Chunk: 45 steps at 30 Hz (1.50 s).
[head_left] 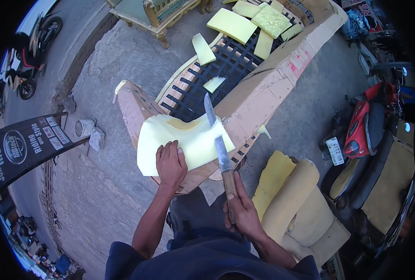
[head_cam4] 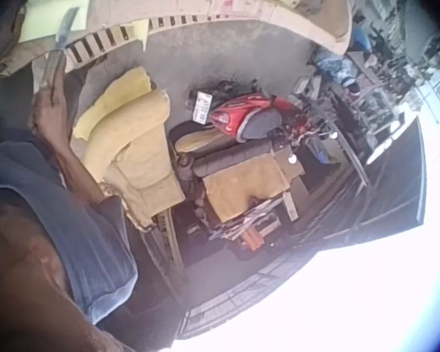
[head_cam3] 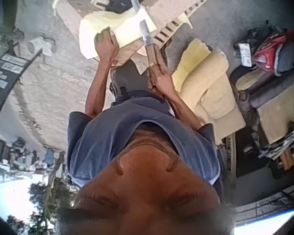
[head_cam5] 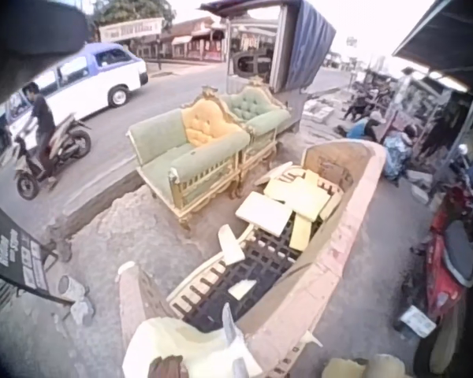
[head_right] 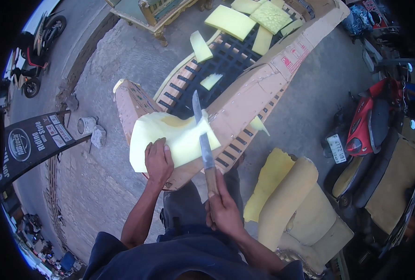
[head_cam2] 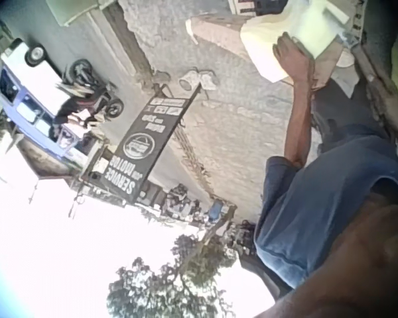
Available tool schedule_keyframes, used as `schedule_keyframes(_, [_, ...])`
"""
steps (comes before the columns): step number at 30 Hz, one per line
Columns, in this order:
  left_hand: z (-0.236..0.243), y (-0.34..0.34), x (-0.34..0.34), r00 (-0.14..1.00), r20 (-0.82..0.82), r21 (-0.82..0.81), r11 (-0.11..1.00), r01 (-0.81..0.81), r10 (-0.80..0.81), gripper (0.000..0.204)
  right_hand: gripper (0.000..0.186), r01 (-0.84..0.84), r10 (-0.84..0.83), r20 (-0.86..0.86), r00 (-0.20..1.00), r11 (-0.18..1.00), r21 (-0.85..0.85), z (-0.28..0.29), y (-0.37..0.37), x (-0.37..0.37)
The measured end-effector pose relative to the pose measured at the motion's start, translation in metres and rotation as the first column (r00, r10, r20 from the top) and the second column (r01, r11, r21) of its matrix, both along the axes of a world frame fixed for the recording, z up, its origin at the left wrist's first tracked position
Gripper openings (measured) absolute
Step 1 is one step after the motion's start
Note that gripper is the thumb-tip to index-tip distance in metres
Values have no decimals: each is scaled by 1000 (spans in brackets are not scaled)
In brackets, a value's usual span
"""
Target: The person cuts and shapes foam padding using a knife, then applies adhesive from a bottle to attach the foam pieces to the sofa frame.
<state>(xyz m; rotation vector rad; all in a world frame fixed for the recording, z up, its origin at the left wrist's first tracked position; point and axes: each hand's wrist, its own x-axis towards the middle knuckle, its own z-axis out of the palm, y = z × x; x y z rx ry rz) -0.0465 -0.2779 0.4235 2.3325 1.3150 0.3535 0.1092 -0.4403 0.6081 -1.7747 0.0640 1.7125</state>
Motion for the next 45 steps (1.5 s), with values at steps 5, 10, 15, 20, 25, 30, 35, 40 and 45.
schedule_keyframes(5, [-5, -3, -1, 999, 15, -22, 999, -49, 50, 28, 68, -67, 68, 14, 998, 997, -38, 7, 8, -8])
schedule_keyframes(10, [-3, -2, 1, 995, 76, 9, 998, -62, 62, 27, 68, 1, 0, 29, 1000, 998, -57, -7, 28, -19])
schedule_keyframes(15, [-9, -7, -5, 980, 180, -46, 996, -81, 88, 25, 68, -37, 41, 56, 998, 996, -79, 17, 21, -36])
schedule_keyframes(20, [-10, 1, -9, 954, 285, -46, 995, -86, 96, 27, 69, 53, -51, 50, 997, 998, -37, -21, 62, -33])
schedule_keyframes(25, [-9, -3, -8, 877, 427, -202, 969, -145, 220, 28, 70, 18, -12, 53, 999, 993, -115, 12, 40, -53])
schedule_keyframes(30, [-10, 4, -19, 765, 532, -350, 917, -192, 363, 29, 73, 67, -64, 81, 995, 997, -29, -11, 58, -62])
schedule_keyframes(35, [-7, 4, -27, 585, 598, -575, 801, -164, 549, 32, 73, 127, -127, 6, 992, 991, -33, -32, 71, -71])
schedule_keyframes(40, [-28, 14, -32, 388, 633, -683, 720, -127, 669, 33, 71, 220, -216, -75, 974, 974, 51, -48, 58, -67])
schedule_keyframes(45, [-38, 21, -35, 383, 632, -686, 716, -128, 674, 32, 70, 188, -175, -145, 974, 979, 82, -39, 52, -74])
